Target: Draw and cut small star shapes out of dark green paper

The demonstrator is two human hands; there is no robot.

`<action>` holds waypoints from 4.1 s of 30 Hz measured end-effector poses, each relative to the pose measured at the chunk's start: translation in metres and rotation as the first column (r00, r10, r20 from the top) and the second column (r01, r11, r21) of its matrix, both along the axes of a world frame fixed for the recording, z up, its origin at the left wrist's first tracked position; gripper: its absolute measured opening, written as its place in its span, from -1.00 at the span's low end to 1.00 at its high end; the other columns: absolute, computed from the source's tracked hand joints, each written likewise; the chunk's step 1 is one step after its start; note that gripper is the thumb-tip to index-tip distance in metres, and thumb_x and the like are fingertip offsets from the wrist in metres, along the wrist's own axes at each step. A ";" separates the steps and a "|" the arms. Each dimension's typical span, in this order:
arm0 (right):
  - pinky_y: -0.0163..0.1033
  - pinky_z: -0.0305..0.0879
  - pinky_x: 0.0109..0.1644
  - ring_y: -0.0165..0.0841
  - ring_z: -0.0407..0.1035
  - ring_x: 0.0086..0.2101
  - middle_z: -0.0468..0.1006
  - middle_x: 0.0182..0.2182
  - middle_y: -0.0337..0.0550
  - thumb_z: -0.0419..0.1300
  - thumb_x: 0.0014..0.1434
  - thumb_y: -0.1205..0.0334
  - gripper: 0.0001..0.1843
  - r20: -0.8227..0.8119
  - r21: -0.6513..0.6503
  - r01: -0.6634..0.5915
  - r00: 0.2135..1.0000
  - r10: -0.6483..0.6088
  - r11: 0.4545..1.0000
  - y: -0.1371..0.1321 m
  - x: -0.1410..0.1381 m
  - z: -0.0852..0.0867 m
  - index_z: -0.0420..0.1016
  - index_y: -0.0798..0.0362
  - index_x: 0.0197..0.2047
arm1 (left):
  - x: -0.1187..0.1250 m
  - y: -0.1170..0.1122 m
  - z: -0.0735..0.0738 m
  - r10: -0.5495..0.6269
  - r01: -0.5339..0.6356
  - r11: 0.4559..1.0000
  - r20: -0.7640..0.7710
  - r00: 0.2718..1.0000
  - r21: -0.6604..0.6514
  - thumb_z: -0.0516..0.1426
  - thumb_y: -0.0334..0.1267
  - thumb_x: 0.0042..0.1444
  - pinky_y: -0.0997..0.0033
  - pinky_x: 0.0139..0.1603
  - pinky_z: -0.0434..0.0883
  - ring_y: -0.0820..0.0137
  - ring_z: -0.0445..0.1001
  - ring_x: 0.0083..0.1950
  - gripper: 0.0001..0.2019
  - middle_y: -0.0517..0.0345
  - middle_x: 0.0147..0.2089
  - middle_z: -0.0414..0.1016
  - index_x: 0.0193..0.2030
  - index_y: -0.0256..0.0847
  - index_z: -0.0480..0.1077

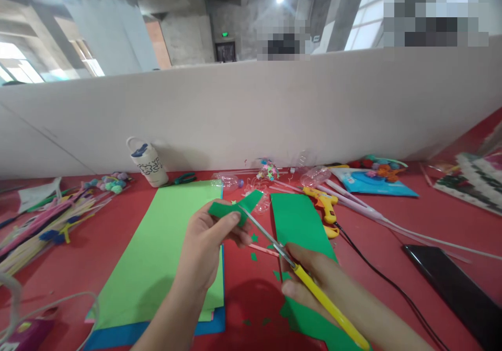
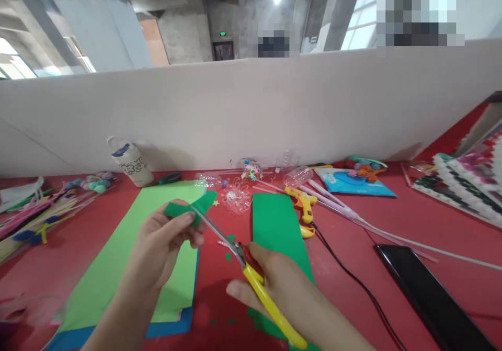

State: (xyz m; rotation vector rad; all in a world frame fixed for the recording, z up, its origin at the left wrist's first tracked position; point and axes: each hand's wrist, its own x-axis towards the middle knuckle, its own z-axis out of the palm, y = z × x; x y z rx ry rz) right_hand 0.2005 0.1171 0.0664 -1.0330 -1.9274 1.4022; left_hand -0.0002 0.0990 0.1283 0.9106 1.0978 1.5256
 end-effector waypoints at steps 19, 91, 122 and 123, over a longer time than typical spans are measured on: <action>-0.35 0.29 -0.54 -0.46 0.35 -0.64 0.46 -0.64 -0.32 0.23 0.07 0.09 -0.77 -0.407 -0.344 0.127 0.873 -0.270 0.930 -0.003 -0.012 0.013 0.33 0.05 -0.44 | 0.038 0.000 -0.033 -0.495 0.496 0.848 0.054 0.867 -0.185 0.20 -0.27 -0.01 0.58 -0.62 0.34 0.51 0.44 -0.64 -0.85 0.17 -0.56 0.52 -0.48 -0.27 0.35; -0.42 0.20 -0.64 -0.52 0.23 -0.70 0.31 -0.69 -0.41 0.17 0.11 0.02 -0.72 -0.268 -0.241 0.200 0.927 -0.263 0.950 -0.002 -0.001 0.010 0.23 0.03 -0.39 | 0.041 -0.008 -0.029 -0.434 0.421 0.879 -0.013 0.901 -0.222 0.21 -0.24 -0.03 0.55 -0.59 0.38 0.48 0.46 -0.62 -0.84 0.26 -0.61 0.47 -0.37 -0.22 0.31; -0.37 0.14 -0.63 -0.48 0.15 -0.68 0.25 -0.66 -0.40 0.16 0.15 -0.05 -0.68 -0.276 -0.274 0.171 0.929 -0.247 0.946 -0.017 -0.006 0.013 0.21 0.00 -0.39 | 0.046 -0.014 -0.019 -0.317 0.297 0.934 -0.076 0.945 -0.200 0.21 -0.22 -0.06 0.53 -0.57 0.34 0.53 0.34 -0.65 -0.84 0.25 -0.67 0.42 -0.47 -0.24 0.34; -0.37 0.13 -0.64 -0.47 0.14 -0.68 0.25 -0.66 -0.38 0.16 0.13 -0.11 -0.64 -0.253 -0.266 0.170 0.938 -0.239 0.949 -0.016 -0.005 0.016 0.20 0.00 -0.39 | 0.045 -0.014 -0.019 -0.306 0.290 0.938 -0.060 0.950 -0.187 0.21 -0.23 -0.06 0.54 -0.57 0.35 0.52 0.36 -0.64 -0.85 0.25 -0.66 0.43 -0.46 -0.24 0.34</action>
